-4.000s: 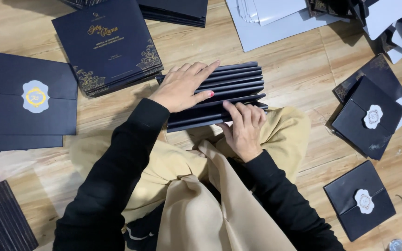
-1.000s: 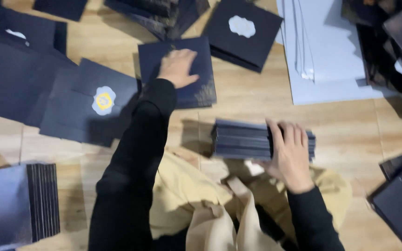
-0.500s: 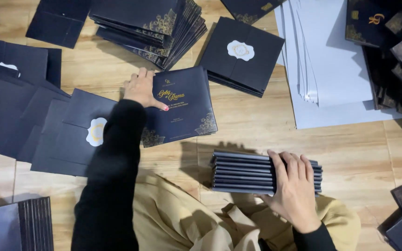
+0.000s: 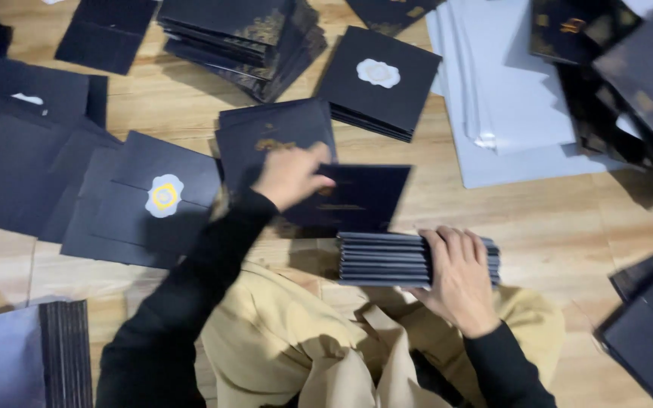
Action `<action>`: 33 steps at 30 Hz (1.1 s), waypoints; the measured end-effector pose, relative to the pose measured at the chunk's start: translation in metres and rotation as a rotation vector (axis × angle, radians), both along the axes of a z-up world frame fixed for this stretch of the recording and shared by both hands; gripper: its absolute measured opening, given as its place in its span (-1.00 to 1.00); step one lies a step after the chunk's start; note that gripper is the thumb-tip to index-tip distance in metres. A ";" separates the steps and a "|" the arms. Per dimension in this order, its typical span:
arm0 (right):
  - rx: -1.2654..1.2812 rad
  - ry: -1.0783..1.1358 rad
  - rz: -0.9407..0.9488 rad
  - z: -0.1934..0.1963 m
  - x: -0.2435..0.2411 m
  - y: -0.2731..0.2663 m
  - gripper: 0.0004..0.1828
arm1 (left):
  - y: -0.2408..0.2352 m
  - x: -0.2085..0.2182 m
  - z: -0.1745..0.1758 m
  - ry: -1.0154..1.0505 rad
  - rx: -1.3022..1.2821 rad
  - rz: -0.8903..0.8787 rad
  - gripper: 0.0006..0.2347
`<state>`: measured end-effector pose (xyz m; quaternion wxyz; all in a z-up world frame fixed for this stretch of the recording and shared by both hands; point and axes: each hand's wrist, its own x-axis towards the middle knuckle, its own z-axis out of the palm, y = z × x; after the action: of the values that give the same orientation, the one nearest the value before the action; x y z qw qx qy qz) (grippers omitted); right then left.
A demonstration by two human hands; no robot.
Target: The person sits on the floor and repeatedly folds dark blue invitation cards by hand. They pick up stacks, fold each card, and place the folded cards into a growing pile.
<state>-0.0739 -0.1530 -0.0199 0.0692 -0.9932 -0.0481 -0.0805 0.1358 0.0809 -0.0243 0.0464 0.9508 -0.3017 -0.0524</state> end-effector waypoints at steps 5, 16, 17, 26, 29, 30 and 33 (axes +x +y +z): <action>-0.038 -0.112 0.030 0.010 -0.008 0.006 0.19 | -0.073 -0.075 -0.001 0.153 -0.288 -0.400 -0.69; 0.049 0.143 0.086 0.024 0.000 -0.023 0.28 | -0.006 -0.093 0.007 0.924 -0.834 -0.266 -0.29; 0.107 0.172 0.064 0.028 0.003 -0.030 0.29 | 0.006 -0.100 -0.002 0.859 -0.891 -0.259 0.08; 0.954 -0.018 0.168 -0.011 -0.006 -0.082 0.33 | 0.001 -0.135 -0.071 0.571 -0.994 -0.195 0.30; 0.889 -0.074 0.189 -0.020 -0.009 -0.079 0.35 | -0.009 -0.134 -0.054 0.664 -1.038 -0.100 0.24; 0.891 -0.073 0.186 -0.021 -0.007 -0.079 0.35 | -0.013 -0.131 -0.059 0.667 -1.036 -0.100 0.24; 0.904 -0.066 0.159 -0.026 -0.009 -0.079 0.38 | -0.019 -0.127 -0.069 0.536 -1.177 -0.107 -0.07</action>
<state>-0.0826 -0.2323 -0.0459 0.4998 -0.8535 -0.0863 -0.1195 0.0087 0.0616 -0.0935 0.6310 0.7039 -0.3048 -0.1162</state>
